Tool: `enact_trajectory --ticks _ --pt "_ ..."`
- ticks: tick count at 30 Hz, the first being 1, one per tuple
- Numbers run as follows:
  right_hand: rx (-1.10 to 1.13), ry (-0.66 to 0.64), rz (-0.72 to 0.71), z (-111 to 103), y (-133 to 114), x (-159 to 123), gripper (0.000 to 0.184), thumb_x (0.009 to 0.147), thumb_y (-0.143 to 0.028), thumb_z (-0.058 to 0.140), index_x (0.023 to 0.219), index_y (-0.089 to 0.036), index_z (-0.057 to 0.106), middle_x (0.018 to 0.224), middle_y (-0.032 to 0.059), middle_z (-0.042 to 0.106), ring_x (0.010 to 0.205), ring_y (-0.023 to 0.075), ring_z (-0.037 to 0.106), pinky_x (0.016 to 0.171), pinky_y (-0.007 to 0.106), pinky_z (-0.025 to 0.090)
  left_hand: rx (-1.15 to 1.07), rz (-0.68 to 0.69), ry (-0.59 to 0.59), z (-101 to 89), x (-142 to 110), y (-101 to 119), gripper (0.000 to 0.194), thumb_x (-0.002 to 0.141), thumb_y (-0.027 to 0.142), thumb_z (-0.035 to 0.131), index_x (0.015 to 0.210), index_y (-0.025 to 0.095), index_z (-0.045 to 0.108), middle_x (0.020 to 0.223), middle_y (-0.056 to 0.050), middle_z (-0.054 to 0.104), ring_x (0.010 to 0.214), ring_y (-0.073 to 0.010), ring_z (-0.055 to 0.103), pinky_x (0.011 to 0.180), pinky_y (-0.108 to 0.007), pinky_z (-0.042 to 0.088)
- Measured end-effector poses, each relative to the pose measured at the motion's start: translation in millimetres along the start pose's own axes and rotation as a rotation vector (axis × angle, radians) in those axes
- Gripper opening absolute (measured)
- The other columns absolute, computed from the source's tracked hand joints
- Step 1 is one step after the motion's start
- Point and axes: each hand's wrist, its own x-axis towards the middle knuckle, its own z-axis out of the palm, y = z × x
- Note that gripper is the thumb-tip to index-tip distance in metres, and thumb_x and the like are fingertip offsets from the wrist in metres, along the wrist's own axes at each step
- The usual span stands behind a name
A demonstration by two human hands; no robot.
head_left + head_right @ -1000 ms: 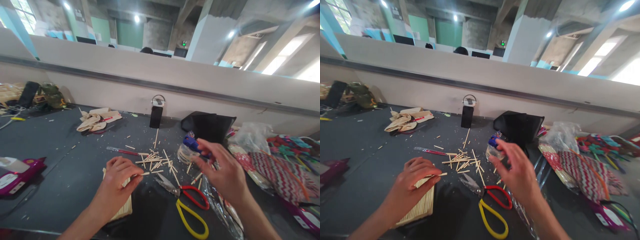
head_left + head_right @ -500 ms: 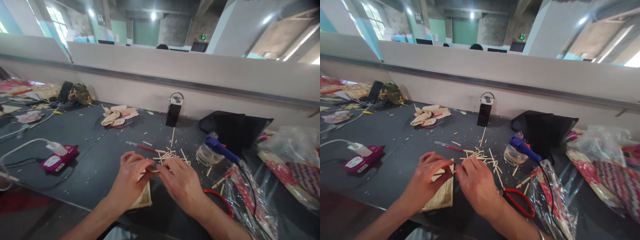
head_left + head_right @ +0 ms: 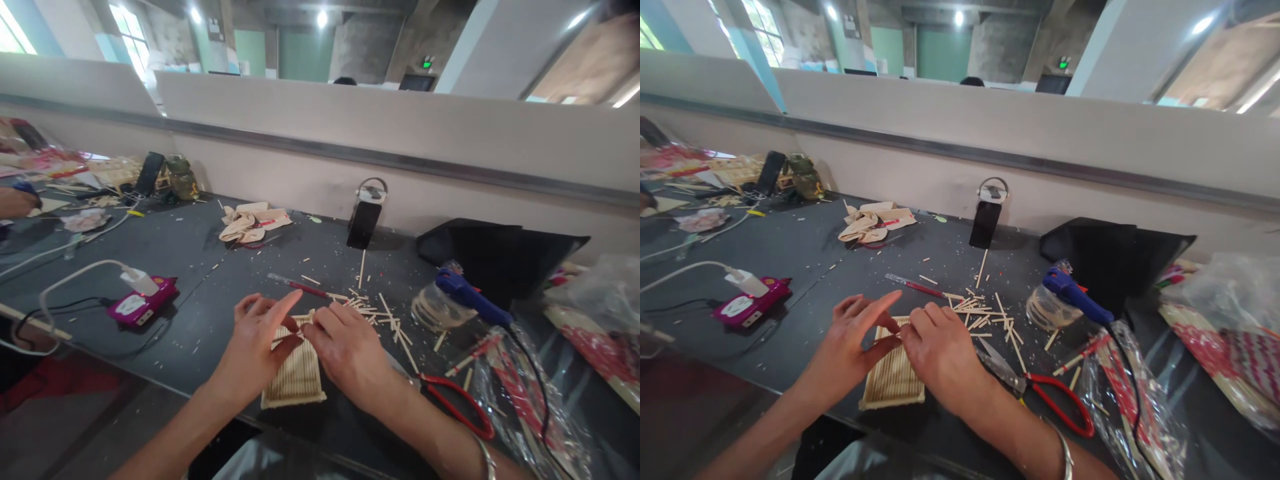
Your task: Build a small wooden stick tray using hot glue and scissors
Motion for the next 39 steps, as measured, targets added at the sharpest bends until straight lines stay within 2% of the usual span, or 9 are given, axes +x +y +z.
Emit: enact_trajectory --ticks 3,5,7,9,12,14,20,29,39 --pt "0.022 -0.003 0.081 10.3 6.1 -1.2 0.016 0.087 -0.013 0.058 0.075 -0.018 0.065 0.073 0.0036 0.058 0.071 0.0195 0.049 0.064 0.032 0.039 0.030 -0.088 -0.002 -8.4 -4.7 -11.3 0.073 0.074 0.023 0.075 0.136 0.031 0.038 0.110 -0.002 0.069 0.107 -0.0262 0.055 0.096 -0.048 0.032" --pt "0.027 -0.002 0.134 17.1 11.3 -2.8 0.017 0.089 -0.014 0.055 0.076 -0.018 0.066 0.074 0.0046 0.058 0.071 0.0197 0.049 0.064 0.032 0.039 0.047 -0.159 0.038 -11.0 -8.8 -24.9 0.071 0.072 0.029 0.077 0.134 0.030 0.043 0.116 -0.004 0.067 0.110 -0.0282 0.053 0.096 -0.050 0.034" --pt "0.024 -0.004 0.172 23.1 15.3 -3.8 0.018 0.090 -0.015 0.055 0.077 -0.018 0.067 0.075 0.0051 0.058 0.072 0.0201 0.049 0.064 0.032 0.039 0.005 -0.232 0.042 -8.5 -12.3 -41.5 0.061 0.073 0.032 0.076 0.128 0.027 0.050 0.114 -0.004 0.067 0.109 -0.0280 0.053 0.095 -0.050 0.038" --pt "0.018 -0.012 0.188 28.1 16.7 -3.5 0.019 0.090 -0.015 0.055 0.075 -0.018 0.067 0.074 0.0049 0.057 0.073 0.0201 0.050 0.064 0.031 0.038 -0.117 -0.279 0.010 -0.7 -14.0 -57.6 0.052 0.074 0.031 0.074 0.122 0.025 0.056 0.111 -0.005 0.067 0.107 -0.0255 0.055 0.093 -0.045 0.043" --pt "0.005 -0.035 0.177 33.4 14.7 -0.9 0.020 0.089 -0.016 0.058 0.070 -0.018 0.064 0.074 0.0046 0.058 0.073 0.0196 0.049 0.064 0.031 0.037 -0.322 -0.313 -0.027 15.0 -11.7 -74.5 0.039 0.074 0.027 0.073 0.111 0.023 0.064 0.104 -0.004 0.065 0.092 -0.0187 0.060 0.082 -0.034 0.049" --pt "-0.002 -0.053 0.158 35.8 12.5 1.4 0.020 0.087 -0.017 0.060 0.068 -0.018 0.063 0.075 0.0048 0.058 0.072 0.0192 0.048 0.064 0.031 0.037 -0.381 -0.321 -0.034 23.8 -8.1 -80.3 0.033 0.072 0.025 0.074 0.104 0.022 0.068 0.096 -0.003 0.063 0.079 -0.0151 0.059 0.073 -0.029 0.050" --pt "-0.026 -0.091 0.135 41.9 10.6 6.7 0.017 0.084 -0.013 0.061 0.068 -0.017 0.063 0.074 0.0059 0.059 0.071 0.0200 0.046 0.065 0.033 0.036 -0.439 -0.319 -0.049 34.2 -1.6 -86.3 0.023 0.072 0.026 0.073 0.094 0.019 0.072 0.086 -0.002 0.063 0.070 -0.0130 0.057 0.063 -0.024 0.046" --pt "-0.004 -0.123 0.153 50.1 8.4 4.7 0.017 0.085 -0.018 0.060 0.068 -0.018 0.061 0.076 0.0055 0.057 0.075 0.0208 0.048 0.069 0.034 0.036 -0.466 -0.337 -0.043 37.4 -2.4 -89.0 0.013 0.074 0.022 0.069 0.087 0.019 0.072 0.083 -0.002 0.065 0.071 -0.0133 0.058 0.065 -0.024 0.045" --pt "-0.004 -0.132 0.152 57.2 4.2 3.7 0.018 0.084 -0.015 0.059 0.067 -0.018 0.059 0.073 0.0059 0.056 0.073 0.0214 0.047 0.064 0.035 0.033 -0.470 -0.344 -0.049 38.5 -2.0 -91.2 0.011 0.074 0.020 0.068 0.084 0.019 0.070 0.084 -0.001 0.065 0.072 -0.0137 0.058 0.067 -0.025 0.045"
